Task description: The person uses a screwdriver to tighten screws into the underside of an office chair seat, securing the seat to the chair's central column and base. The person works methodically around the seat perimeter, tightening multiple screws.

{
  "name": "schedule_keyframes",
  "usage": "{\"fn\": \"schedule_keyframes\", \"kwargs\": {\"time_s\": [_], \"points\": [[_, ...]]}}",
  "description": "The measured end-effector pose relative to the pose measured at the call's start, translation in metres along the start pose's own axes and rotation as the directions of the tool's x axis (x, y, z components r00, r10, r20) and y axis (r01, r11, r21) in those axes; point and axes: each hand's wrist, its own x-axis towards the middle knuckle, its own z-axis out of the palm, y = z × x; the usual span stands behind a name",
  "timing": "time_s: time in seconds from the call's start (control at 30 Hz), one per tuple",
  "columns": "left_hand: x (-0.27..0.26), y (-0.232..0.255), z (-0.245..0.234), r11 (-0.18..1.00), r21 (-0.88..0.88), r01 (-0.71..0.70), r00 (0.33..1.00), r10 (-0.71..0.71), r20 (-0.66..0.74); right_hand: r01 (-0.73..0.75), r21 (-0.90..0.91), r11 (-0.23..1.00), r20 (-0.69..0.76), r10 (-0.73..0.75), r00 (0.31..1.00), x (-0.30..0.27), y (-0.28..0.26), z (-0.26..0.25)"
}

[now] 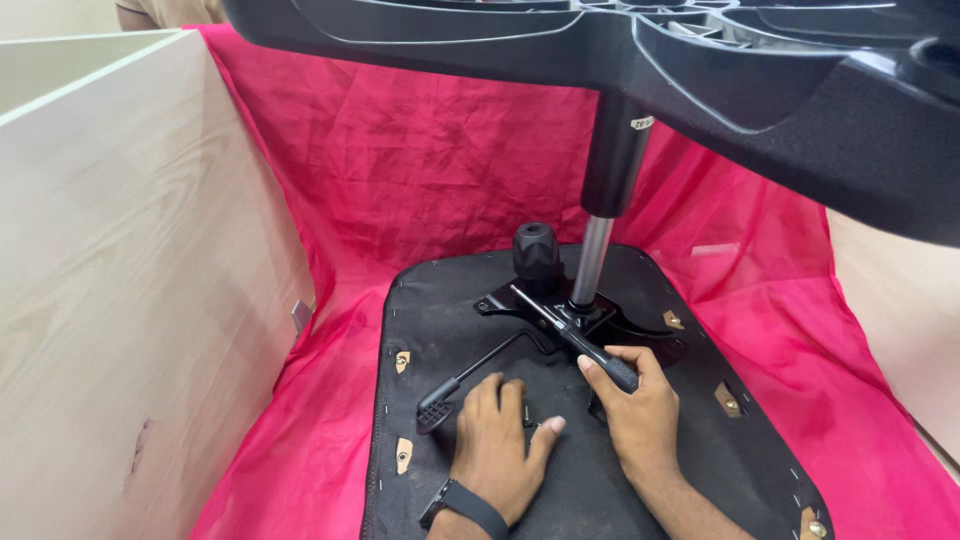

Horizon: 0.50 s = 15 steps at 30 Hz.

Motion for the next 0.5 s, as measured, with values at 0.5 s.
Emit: {"fn": "schedule_keyframes", "kwargs": {"time_s": [0.5], "points": [[0.002,-0.010,-0.002,0.955,-0.285,0.085,0.991,-0.052,0.123,0.135,-0.199,0.971,0.315,-0.067,0.947,0.000,0.056,-0.056]]}}
